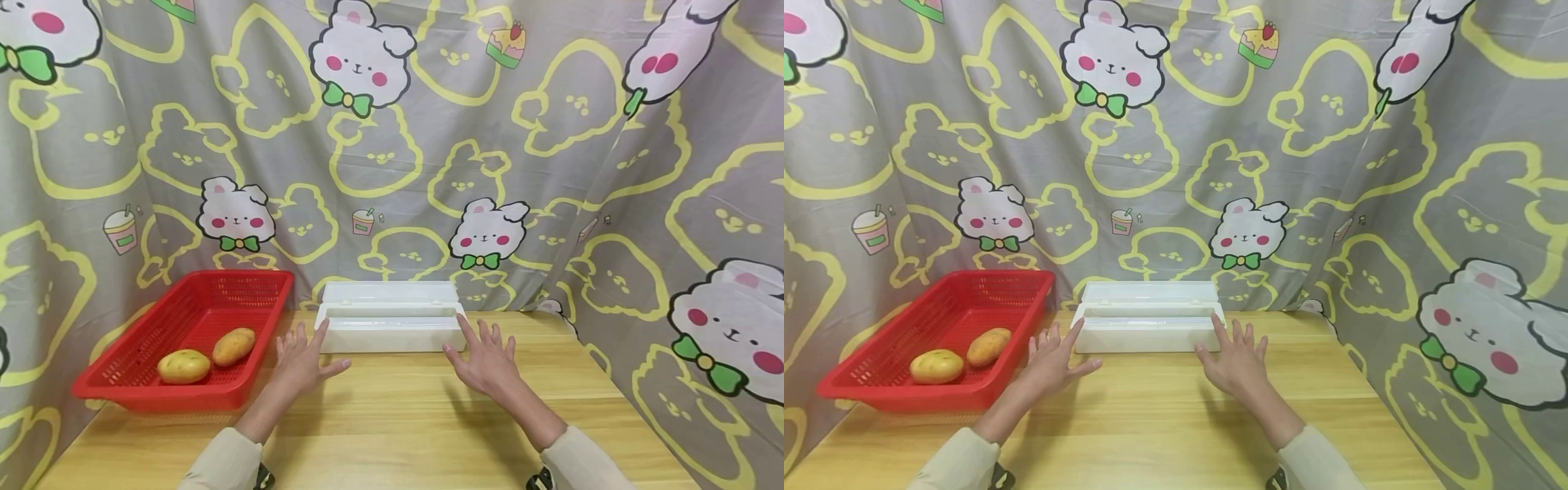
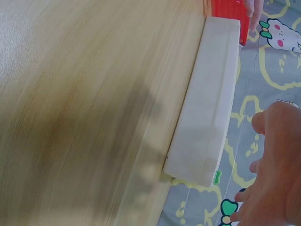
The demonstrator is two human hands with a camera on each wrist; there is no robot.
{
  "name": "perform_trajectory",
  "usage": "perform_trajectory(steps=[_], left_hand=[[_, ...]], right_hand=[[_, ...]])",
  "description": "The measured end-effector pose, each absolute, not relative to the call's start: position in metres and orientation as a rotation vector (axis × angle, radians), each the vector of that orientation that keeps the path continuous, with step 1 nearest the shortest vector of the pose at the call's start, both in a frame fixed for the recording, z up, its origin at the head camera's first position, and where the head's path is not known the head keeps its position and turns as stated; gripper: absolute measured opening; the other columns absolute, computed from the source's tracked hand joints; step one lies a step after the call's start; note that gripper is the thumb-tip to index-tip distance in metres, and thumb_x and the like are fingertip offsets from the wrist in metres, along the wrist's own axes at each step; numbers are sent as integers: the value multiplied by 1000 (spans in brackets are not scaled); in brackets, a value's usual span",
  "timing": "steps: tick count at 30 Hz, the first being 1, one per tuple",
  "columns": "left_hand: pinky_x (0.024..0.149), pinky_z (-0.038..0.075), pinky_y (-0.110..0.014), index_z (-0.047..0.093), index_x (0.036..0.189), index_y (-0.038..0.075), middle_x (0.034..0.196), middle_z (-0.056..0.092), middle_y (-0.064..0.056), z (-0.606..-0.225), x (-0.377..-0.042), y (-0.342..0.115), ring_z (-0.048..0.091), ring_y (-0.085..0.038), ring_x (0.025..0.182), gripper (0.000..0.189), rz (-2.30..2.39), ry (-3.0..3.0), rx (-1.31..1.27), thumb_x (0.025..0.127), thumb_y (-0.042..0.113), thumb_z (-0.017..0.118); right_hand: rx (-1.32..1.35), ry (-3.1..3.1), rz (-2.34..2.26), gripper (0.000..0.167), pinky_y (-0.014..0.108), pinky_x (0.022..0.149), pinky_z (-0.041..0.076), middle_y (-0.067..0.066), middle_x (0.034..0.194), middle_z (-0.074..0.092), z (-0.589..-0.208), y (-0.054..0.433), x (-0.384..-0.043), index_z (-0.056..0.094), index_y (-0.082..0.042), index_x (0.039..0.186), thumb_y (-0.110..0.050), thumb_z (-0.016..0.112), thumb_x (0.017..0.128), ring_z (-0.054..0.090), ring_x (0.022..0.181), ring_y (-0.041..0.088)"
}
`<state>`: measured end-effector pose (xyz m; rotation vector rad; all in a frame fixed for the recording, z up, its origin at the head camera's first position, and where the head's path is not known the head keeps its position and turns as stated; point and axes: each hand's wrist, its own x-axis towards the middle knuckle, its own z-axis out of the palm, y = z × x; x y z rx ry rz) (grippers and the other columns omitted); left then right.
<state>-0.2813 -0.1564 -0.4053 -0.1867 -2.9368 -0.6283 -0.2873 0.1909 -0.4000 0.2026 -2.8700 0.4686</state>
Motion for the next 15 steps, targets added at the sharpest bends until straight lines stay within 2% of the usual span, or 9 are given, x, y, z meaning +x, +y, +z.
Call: perform_trajectory(steps=[15], left_hand=[[117,-1,-74,25,161,11,160,12,-41,-408,-285,-155,8,-65,146,101,-638,-2957,-183,85,60,71]], right_hand=[[205,-2869,477,74,80,112,7,34,158,30,-399,192,-288,26,-20,161,-57,45,101,21,146,58]])
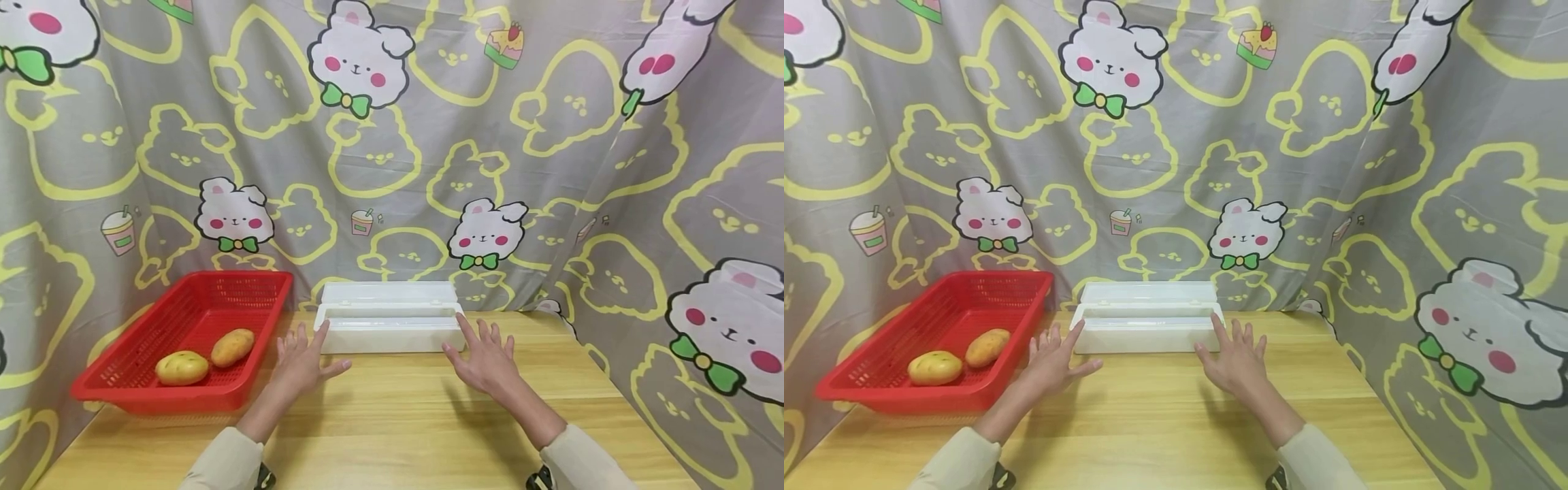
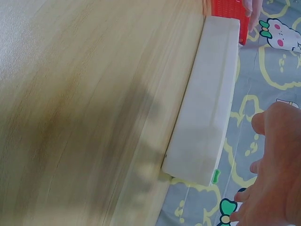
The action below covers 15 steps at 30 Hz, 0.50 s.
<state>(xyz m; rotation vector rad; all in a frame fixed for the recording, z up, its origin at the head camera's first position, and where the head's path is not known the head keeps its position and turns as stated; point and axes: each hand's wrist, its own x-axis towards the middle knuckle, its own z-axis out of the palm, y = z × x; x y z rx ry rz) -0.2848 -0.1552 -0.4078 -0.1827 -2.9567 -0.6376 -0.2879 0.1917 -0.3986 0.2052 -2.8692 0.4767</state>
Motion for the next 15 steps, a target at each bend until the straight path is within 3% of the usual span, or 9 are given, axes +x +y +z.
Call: perform_trajectory(steps=[9,15], left_hand=[[117,4,-74,29,159,9,158,21,-41,-398,-294,-153,14,-62,147,97,-578,-2937,-192,87,56,72],[117,12,-73,34,157,7,153,30,-40,-384,-309,-147,23,-59,144,87,-510,-2902,-226,91,52,68]], right_hand=[[227,-2830,476,73,76,112,18,33,154,36,-394,187,-295,28,-16,160,-52,50,101,30,143,55],[278,-2793,537,63,70,112,28,34,148,44,-385,182,-309,34,-8,156,-38,48,103,38,139,53]])
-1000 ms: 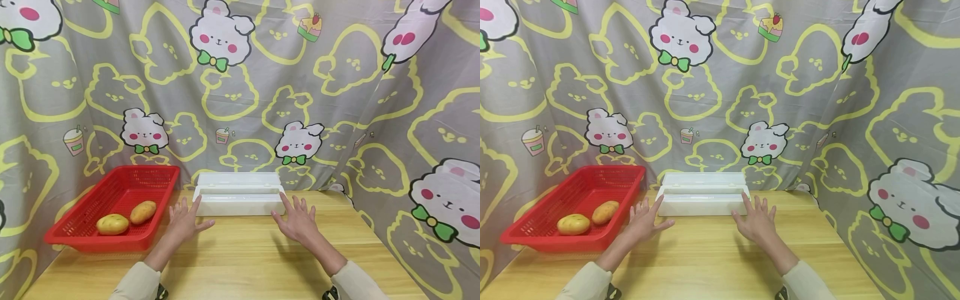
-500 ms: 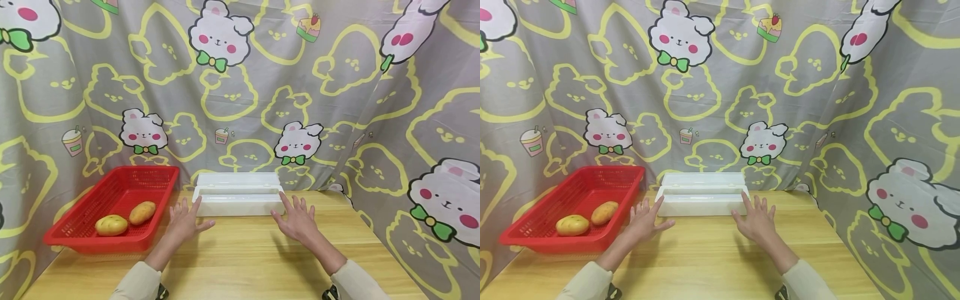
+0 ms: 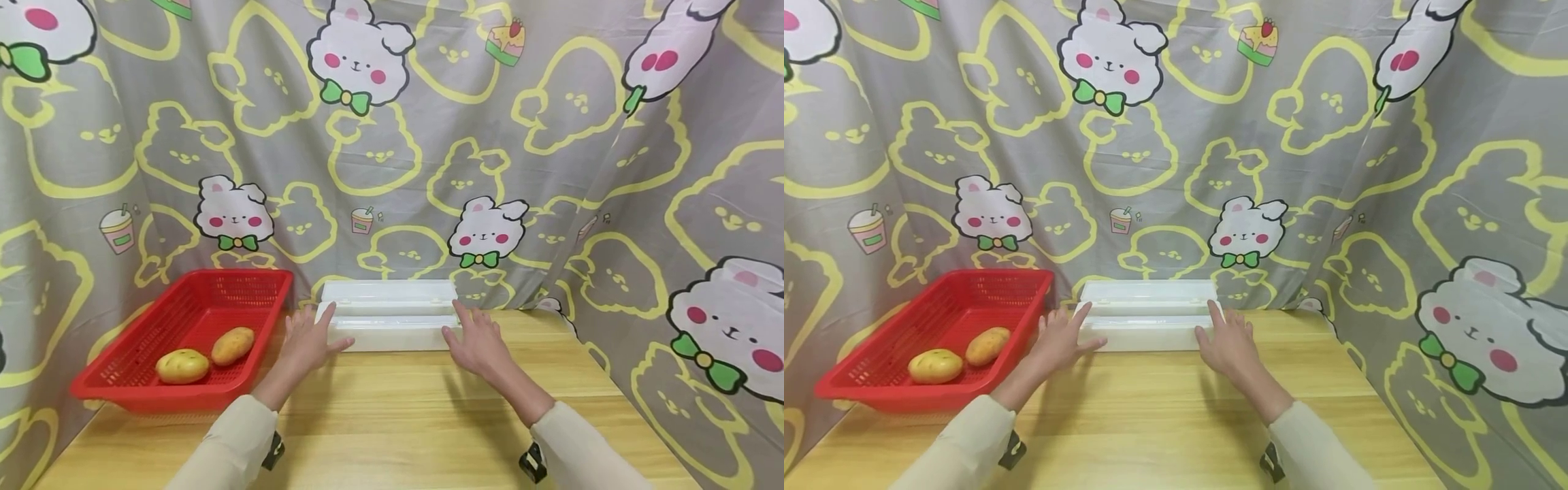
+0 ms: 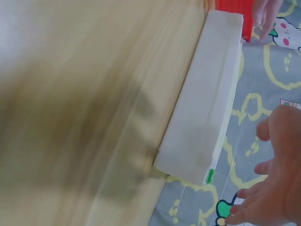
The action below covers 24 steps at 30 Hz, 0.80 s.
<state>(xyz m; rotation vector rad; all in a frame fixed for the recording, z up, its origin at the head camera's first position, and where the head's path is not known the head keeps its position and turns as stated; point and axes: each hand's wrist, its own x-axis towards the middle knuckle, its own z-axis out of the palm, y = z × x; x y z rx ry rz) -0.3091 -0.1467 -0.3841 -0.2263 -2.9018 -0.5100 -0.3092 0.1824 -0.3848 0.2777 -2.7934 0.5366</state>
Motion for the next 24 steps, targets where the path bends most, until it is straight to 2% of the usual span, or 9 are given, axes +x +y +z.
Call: perform_trajectory(steps=[3,8,10,12,15,18,19,21,24], left_hand=[[117,16,-71,38,155,6,149,36,-41,-377,-319,-142,31,-60,140,77,-467,-2890,-219,95,44,67],[111,33,-63,50,146,6,139,51,-38,-368,-336,-131,47,-55,129,53,-319,-2856,-202,99,27,62],[107,37,-61,53,142,5,133,56,-35,-366,-341,-128,52,-53,125,47,-256,-2848,-202,98,21,60],[105,40,-62,55,140,6,129,59,-33,-365,-345,-125,54,-51,123,44,-190,-2856,-202,98,19,59],[101,44,-62,56,137,6,120,63,-30,-366,-350,-122,59,-49,116,41,-150,-2871,-229,98,18,60],[93,49,-60,58,135,6,114,66,-26,-369,-355,-121,64,-46,107,38,-121,-2873,-285,98,16,61],[90,51,-59,59,133,6,111,67,-25,-371,-357,-121,65,-45,104,36,-109,-2871,-306,98,15,61],[90,51,-60,61,131,5,110,68,-25,-375,-359,-122,67,-44,103,35,-87,-2869,-336,97,11,60],[90,53,-60,62,128,4,111,68,-24,-379,-362,-124,67,-43,105,34,-96,-2885,-330,94,4,59]], right_hand=[[317,-2785,575,56,64,112,33,33,145,48,-380,179,-319,39,-4,153,-26,47,103,43,136,52],[365,-2710,541,46,59,103,46,30,136,58,-378,176,-334,50,2,141,-14,53,98,55,125,50],[367,-2664,525,40,58,97,50,29,128,64,-378,175,-341,56,5,132,-11,56,96,61,117,49],[373,-2616,506,31,56,91,53,27,116,69,-379,174,-347,62,6,121,-8,57,94,66,107,47],[375,-2579,470,16,51,75,56,22,88,72,-381,172,-355,67,4,94,-5,55,91,69,83,40],[357,-2610,455,18,44,63,52,15,70,64,-383,171,-361,62,-2,75,-4,52,90,61,68,30],[346,-2632,454,19,43,62,50,13,69,62,-384,171,-363,60,-3,73,-3,52,90,59,66,29],[316,-2672,459,16,43,66,53,15,75,66,-387,171,-365,64,-1,78,-3,52,89,63,73,30],[278,-2735,474,23,48,80,57,22,96,73,-390,170,-367,70,3,100,-2,51,87,70,93,38]])
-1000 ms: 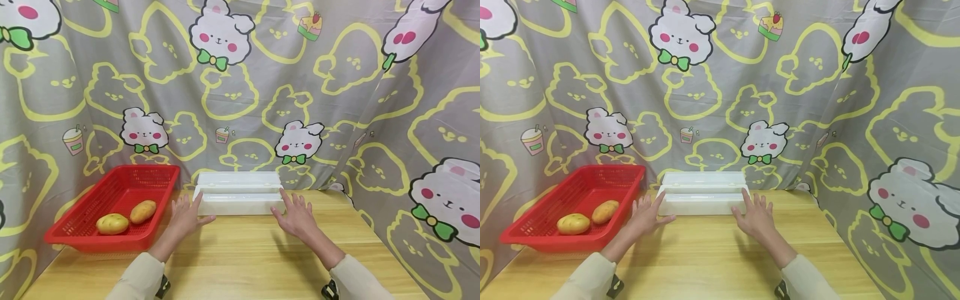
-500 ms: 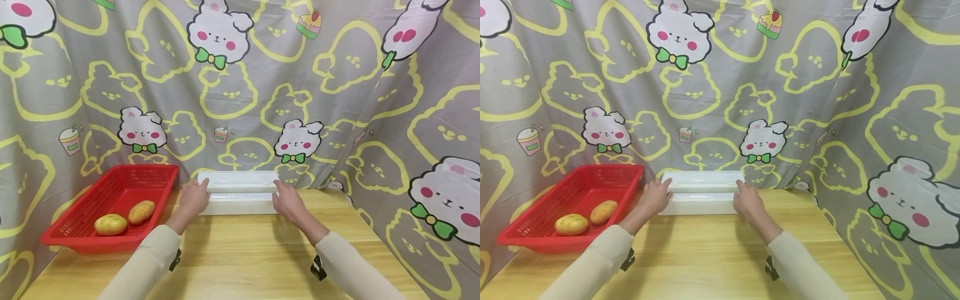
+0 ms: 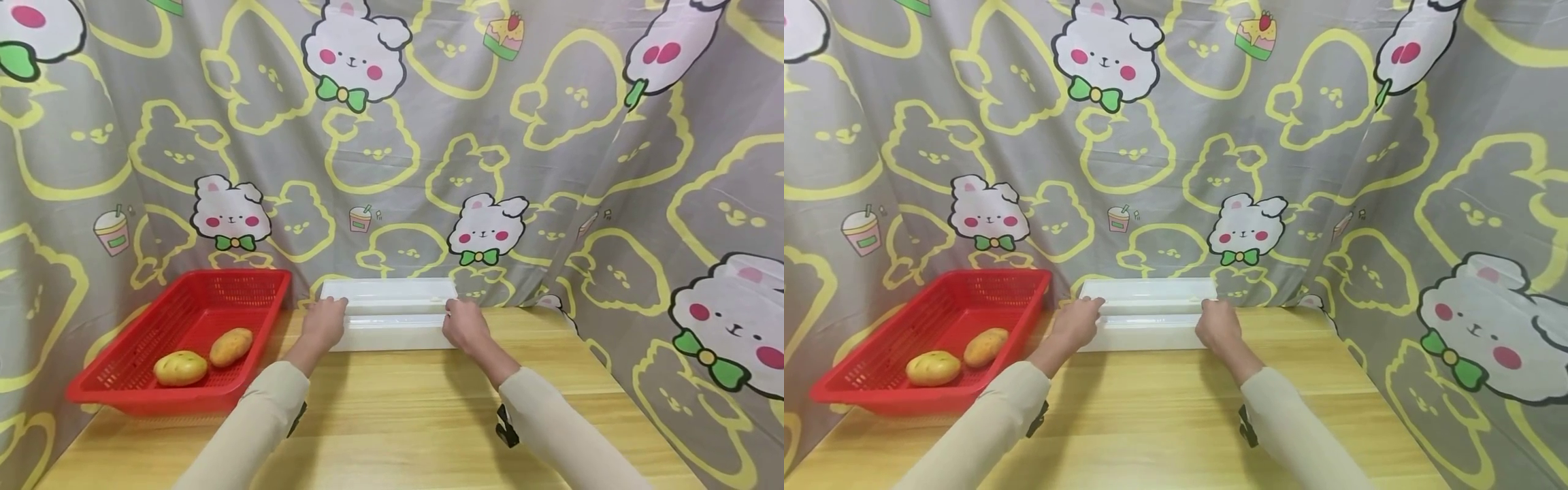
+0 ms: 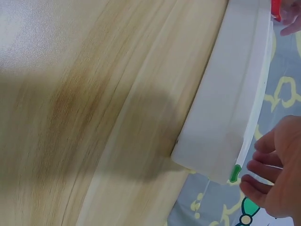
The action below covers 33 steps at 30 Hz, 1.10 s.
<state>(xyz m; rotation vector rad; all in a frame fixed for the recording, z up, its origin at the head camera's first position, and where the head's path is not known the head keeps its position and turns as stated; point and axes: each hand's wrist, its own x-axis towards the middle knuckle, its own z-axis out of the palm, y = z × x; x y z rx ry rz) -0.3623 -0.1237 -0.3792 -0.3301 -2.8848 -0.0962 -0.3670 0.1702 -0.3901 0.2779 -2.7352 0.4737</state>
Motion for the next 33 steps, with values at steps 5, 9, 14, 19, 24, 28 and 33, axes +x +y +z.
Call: perform_trajectory(steps=[5,9,14,19,24,28,33], left_hand=[[80,57,-56,65,119,4,110,70,-23,-382,-367,-126,68,-41,104,30,-135,-2901,-298,91,-3,57],[78,58,-55,68,109,3,103,72,-22,-383,-369,-127,70,-39,97,23,-120,-2871,-314,90,-4,57],[74,58,-52,70,101,3,98,73,-20,-383,-374,-127,71,-37,92,19,-138,-2862,-321,88,-4,58],[71,58,-50,71,92,5,91,73,-17,-383,-378,-126,72,-36,88,14,-140,-2866,-315,85,-2,60],[69,59,-50,70,83,6,88,73,-17,-383,-381,-123,72,-35,86,14,-142,-2856,-318,85,-2,59],[69,59,-50,71,83,5,88,73,-16,-384,-382,-121,72,-36,86,16,-167,-2849,-309,88,-1,57],[69,59,-51,72,84,7,90,74,-16,-384,-384,-118,72,-36,88,16,-208,-2852,-299,88,1,58]], right_hand=[[265,-2790,450,40,51,92,55,24,113,72,-396,170,-369,68,2,118,0,51,83,67,107,45],[290,-2800,394,40,51,93,54,22,111,73,-398,167,-370,70,0,118,-1,53,81,67,105,46],[289,-2819,353,36,51,92,53,20,103,75,-400,164,-372,74,0,107,0,56,76,67,99,46],[286,-2844,326,16,47,79,53,11,75,68,-398,162,-374,66,-5,72,3,53,68,65,82,36],[329,-2844,277,28,36,62,41,-1,53,33,-396,160,-374,34,-15,53,5,48,65,44,62,23],[351,-2831,278,33,31,56,27,-4,53,18,-393,159,-373,26,-17,53,6,48,65,28,57,18],[335,-2840,290,34,31,54,23,-4,53,18,-392,159,-373,27,-17,53,5,49,65,28,57,18]])
